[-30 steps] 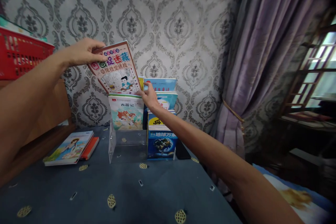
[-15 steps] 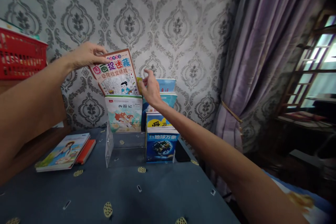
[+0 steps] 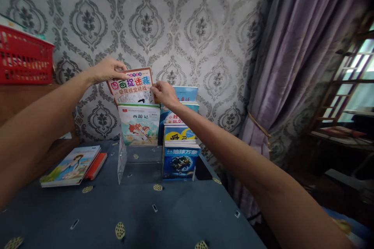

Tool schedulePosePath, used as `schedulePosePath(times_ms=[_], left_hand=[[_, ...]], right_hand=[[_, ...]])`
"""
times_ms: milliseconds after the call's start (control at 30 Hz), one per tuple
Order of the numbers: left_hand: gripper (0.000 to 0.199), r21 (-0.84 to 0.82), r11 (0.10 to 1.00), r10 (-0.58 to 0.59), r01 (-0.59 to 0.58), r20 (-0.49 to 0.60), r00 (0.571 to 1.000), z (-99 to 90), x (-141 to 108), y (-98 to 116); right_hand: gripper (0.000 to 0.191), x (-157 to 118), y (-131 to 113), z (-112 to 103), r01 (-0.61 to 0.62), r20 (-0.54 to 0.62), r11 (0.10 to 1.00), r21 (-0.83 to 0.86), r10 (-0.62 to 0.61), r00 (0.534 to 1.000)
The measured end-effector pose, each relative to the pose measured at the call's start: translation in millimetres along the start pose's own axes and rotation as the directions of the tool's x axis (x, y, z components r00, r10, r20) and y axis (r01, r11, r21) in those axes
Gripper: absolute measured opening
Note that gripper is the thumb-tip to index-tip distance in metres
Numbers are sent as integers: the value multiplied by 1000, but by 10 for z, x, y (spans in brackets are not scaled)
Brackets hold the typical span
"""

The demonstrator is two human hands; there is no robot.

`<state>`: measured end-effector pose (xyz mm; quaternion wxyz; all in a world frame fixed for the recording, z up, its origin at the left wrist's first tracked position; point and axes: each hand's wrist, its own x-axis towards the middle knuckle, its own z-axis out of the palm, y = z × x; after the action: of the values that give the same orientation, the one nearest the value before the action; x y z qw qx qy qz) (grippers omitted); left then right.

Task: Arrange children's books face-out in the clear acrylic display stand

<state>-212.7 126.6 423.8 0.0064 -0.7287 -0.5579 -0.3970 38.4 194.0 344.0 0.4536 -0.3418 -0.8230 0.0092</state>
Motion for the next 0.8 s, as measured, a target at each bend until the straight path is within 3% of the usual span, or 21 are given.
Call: schedulePosePath(times_ms=[333, 433, 533, 667, 800], left_hand=[[28, -38, 999, -11, 10, -29, 1000, 298, -186, -119], [31, -187, 982, -44, 26, -96, 994, 341, -291, -209], [35, -443, 895, -151, 57, -181, 972, 427, -457, -366], [40, -674, 724, -299, 147, -115, 947, 758, -774, -622], [55, -689, 682, -363, 247, -26, 931, 1204, -1013, -830]], right_hand=[[26, -51, 14, 37, 87, 213, 988, -130, -58, 975], [27, -10, 30, 31, 108, 266, 986, -127, -71, 961], [27, 41, 62, 37, 94, 318, 993, -76, -66, 946], [28, 94, 120, 87, 10, 319, 1000, 19, -15, 948], [26, 123, 155, 130, -24, 314, 997, 70, 1, 949]])
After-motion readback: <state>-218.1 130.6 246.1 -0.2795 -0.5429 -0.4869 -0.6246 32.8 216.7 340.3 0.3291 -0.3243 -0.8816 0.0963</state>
